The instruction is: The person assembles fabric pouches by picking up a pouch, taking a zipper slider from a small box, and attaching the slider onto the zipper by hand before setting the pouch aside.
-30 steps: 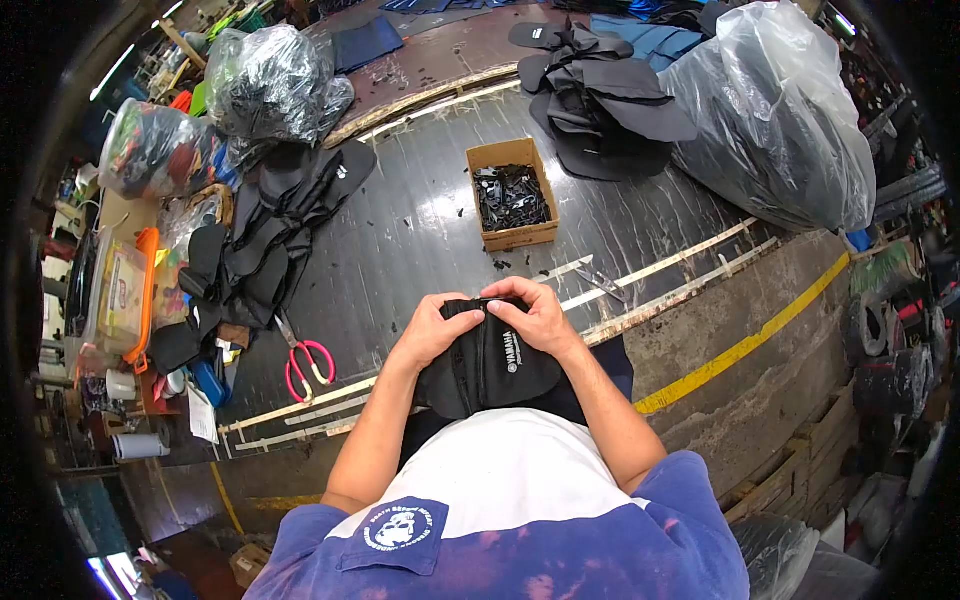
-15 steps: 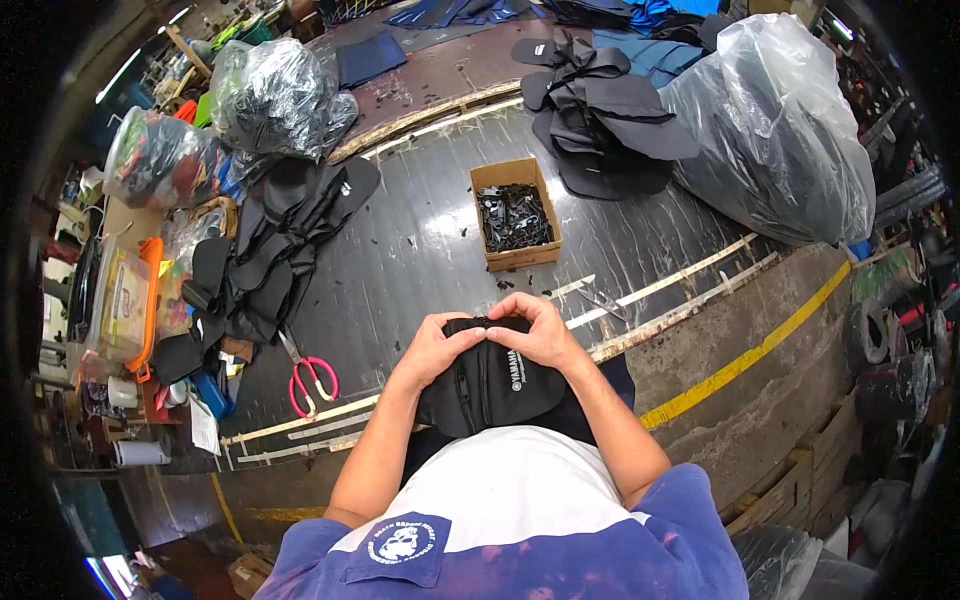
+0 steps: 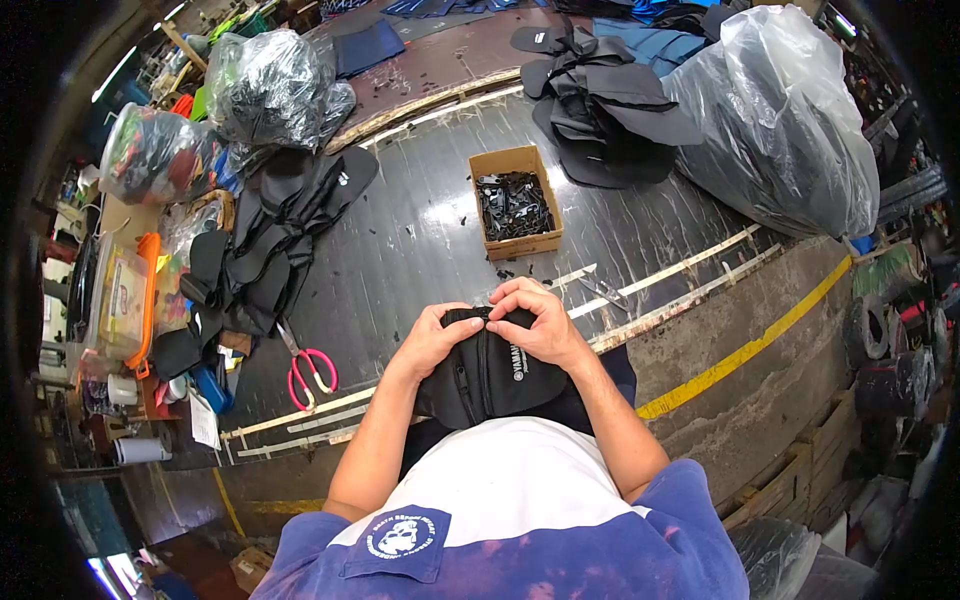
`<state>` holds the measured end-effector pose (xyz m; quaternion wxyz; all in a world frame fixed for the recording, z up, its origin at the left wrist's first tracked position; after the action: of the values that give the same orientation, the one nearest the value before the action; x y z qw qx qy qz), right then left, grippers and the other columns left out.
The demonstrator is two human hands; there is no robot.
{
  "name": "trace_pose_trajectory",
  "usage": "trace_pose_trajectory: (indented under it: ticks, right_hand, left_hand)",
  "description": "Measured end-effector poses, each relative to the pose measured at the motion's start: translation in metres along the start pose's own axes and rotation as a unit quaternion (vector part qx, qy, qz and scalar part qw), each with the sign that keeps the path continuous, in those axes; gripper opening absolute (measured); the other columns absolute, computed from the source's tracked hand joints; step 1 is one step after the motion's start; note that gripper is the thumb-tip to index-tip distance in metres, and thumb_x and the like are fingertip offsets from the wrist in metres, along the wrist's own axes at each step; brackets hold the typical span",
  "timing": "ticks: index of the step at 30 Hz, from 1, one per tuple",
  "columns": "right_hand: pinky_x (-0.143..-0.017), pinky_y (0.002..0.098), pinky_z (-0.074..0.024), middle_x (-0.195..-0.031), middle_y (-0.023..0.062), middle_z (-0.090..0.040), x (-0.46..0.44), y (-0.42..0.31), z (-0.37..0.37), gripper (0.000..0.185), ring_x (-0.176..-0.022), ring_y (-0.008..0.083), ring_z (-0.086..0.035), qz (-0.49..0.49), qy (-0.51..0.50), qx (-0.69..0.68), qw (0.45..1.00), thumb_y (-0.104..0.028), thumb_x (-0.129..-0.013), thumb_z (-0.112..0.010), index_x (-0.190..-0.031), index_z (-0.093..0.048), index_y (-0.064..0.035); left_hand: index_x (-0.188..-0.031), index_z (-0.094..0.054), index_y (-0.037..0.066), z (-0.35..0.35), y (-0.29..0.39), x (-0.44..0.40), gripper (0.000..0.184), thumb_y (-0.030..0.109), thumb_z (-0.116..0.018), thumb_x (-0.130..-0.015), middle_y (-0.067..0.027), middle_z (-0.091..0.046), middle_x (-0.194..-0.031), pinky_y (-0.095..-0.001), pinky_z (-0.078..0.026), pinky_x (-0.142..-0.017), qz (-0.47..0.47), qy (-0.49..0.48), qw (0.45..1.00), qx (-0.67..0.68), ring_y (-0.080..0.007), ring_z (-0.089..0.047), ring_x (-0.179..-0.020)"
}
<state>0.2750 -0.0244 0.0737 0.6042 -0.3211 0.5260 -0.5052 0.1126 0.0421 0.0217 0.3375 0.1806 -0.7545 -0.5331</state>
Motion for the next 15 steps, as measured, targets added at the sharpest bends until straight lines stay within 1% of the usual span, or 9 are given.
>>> trace_pose_trajectory:
  ticks: [2, 4, 7, 8, 11, 15]
  right_hand:
    - [-0.096, 0.0351, -0.0526, -0.107, 0.0092, -0.073, 0.0, 0.006, -0.002, 0.018, -0.105, 0.0208, -0.069, -0.007, 0.006, -0.017, 1.0, -0.006, -0.084, -0.086, -0.098, -0.076, -0.0025]
    - [-0.094, 0.0352, -0.0537, -0.106, 0.0088, -0.074, 0.0, 0.006, -0.005, 0.018, -0.104, 0.0204, -0.07, -0.012, 0.01, -0.025, 1.0, -0.008, -0.085, -0.085, -0.099, -0.076, -0.0025]
    - [-0.091, 0.0312, -0.0554, -0.108, 0.0066, -0.076, 0.005, 0.022, -0.013, 0.02, -0.102, 0.0142, -0.07, -0.135, 0.003, -0.089, 0.987, -0.009, -0.091, -0.082, -0.108, -0.075, -0.0012]
    - [-0.091, 0.0312, -0.0554, -0.108, 0.0066, -0.076, 0.005, 0.024, -0.014, 0.02, -0.102, 0.0142, -0.07, -0.136, 0.003, -0.089, 0.987, -0.009, -0.091, -0.082, -0.108, -0.075, -0.0012]
    - [-0.089, 0.0268, -0.0556, -0.111, 0.0055, -0.076, 0.009, 0.041, -0.018, 0.022, -0.102, 0.0093, -0.068, -0.165, 0.022, -0.162, 0.973, -0.01, -0.096, -0.079, -0.115, -0.073, 0.0002]
    - [-0.091, 0.0259, -0.055, -0.11, 0.0046, -0.076, 0.011, 0.052, -0.018, 0.024, -0.101, 0.0089, -0.068, -0.181, 0.0, -0.147, 0.972, -0.008, -0.096, -0.078, -0.118, -0.072, 0.0004]
  left_hand:
    - [-0.103, -0.075, 0.0, 0.0, -0.001, 0.0, 0.018, 0.017, -0.077, -0.096, 0.0019, -0.073, -0.09, -0.0231, -0.053, -0.071, 0.008, -0.002, 1.0, 0.023, -0.0053, -0.064, -0.08]
    - [-0.102, -0.075, 0.0, 0.0, 0.001, 0.001, 0.017, 0.017, -0.077, -0.096, 0.0021, -0.073, -0.09, -0.0232, -0.053, -0.071, -0.007, -0.007, 1.0, -0.007, -0.0052, -0.064, -0.08]
    - [-0.101, -0.075, 0.0, 0.0, 0.0, 0.0, 0.018, 0.017, -0.077, -0.096, 0.0022, -0.072, -0.09, -0.0235, -0.053, -0.072, -0.015, -0.013, 0.999, -0.027, -0.0053, -0.064, -0.08]
    - [-0.102, -0.075, 0.0, 0.0, 0.0, 0.0, 0.018, 0.017, -0.077, -0.096, 0.0021, -0.072, -0.09, -0.0238, -0.053, -0.072, -0.016, -0.017, 0.999, -0.033, -0.0054, -0.064, -0.081]
    - [-0.103, -0.075, 0.0, -0.001, 0.0, -0.001, 0.019, 0.017, -0.077, -0.096, 0.0019, -0.073, -0.091, -0.0243, -0.053, -0.073, -0.019, -0.019, 0.999, -0.038, -0.0058, -0.064, -0.081]
    - [-0.102, -0.075, -0.001, -0.004, 0.004, 0.001, 0.021, 0.018, -0.078, -0.096, 0.002, -0.072, -0.091, -0.0251, -0.052, -0.073, -0.022, -0.011, 0.999, -0.045, -0.0063, -0.063, -0.081]
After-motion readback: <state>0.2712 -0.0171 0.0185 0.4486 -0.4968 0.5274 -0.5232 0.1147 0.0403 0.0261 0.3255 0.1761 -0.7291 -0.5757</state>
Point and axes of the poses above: each hand's wrist, its own x-axis away from the middle knuckle, its own z-axis out of the back of the hand, y = z × x, the point moved 8 cm from there along -x, towards the middle knuckle
